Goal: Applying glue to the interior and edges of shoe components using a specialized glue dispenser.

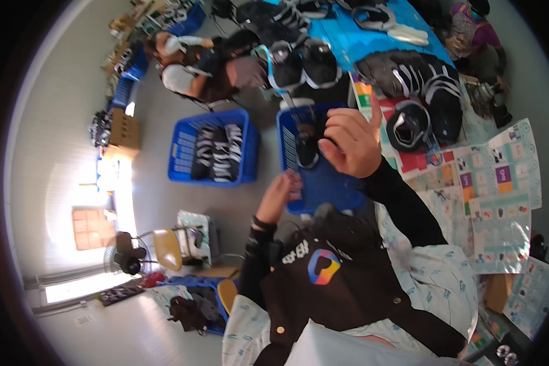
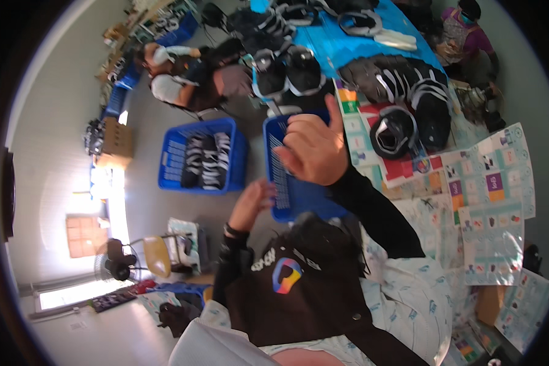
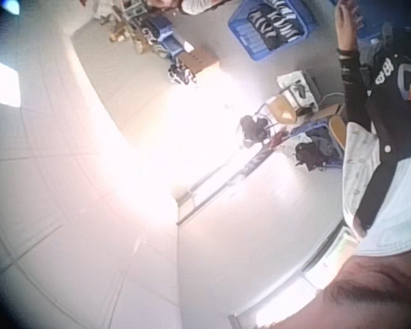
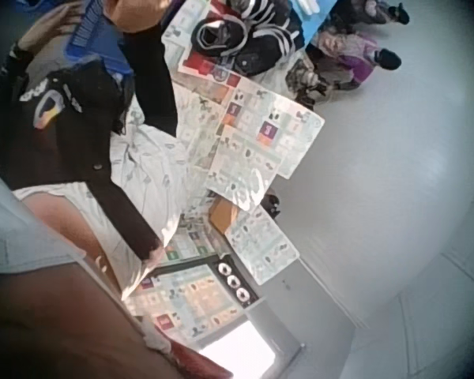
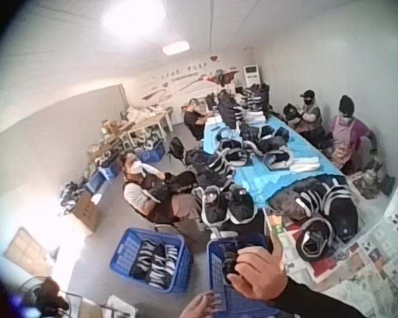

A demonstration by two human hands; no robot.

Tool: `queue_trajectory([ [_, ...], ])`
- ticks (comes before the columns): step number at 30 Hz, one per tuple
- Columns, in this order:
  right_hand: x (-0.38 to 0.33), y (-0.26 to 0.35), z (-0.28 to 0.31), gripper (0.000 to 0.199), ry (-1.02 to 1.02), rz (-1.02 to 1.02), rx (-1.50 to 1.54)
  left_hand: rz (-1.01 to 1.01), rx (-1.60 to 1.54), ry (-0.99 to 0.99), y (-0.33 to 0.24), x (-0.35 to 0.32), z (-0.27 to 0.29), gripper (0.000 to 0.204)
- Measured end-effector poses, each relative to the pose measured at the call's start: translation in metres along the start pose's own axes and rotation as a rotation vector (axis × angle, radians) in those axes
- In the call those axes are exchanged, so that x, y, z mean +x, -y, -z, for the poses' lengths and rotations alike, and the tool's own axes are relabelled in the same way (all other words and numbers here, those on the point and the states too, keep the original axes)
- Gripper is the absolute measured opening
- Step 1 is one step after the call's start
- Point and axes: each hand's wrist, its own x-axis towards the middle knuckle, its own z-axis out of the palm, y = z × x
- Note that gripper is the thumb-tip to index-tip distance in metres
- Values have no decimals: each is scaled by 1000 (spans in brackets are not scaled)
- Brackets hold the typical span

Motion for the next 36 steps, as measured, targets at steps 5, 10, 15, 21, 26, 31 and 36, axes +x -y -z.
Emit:
queue_trajectory([
  [5, -37, 57, -35, 31, 668, 62, 488, -31, -695, 310, -53, 26, -27, 80],
  [10, -110, 58, -53, 57, 690, -412, 1877, 10, -941, 387, -69, 10, -47, 91],
  [15, -3, 76, -58, 60, 749, -244, 1406, -69, -702, 435, -72, -17, -50, 98],
  [21, 74, 114, 43, 31, -333, -145, 327, -45, -493, 330, -46, -33, -4, 72],
  [26, 48, 53, -11, 34, 1304, -158, 514, -51, -133, 213, -34, -50, 41, 49],
  [31, 44, 67, 56, 61, 1205, 47, 2066, -53, -107, -13, -30, -85, 73, 41],
  [36, 50, 67, 87, 62, 1084, 178, 1803, 48, -173, -9, 2, -81, 94, 40],
])
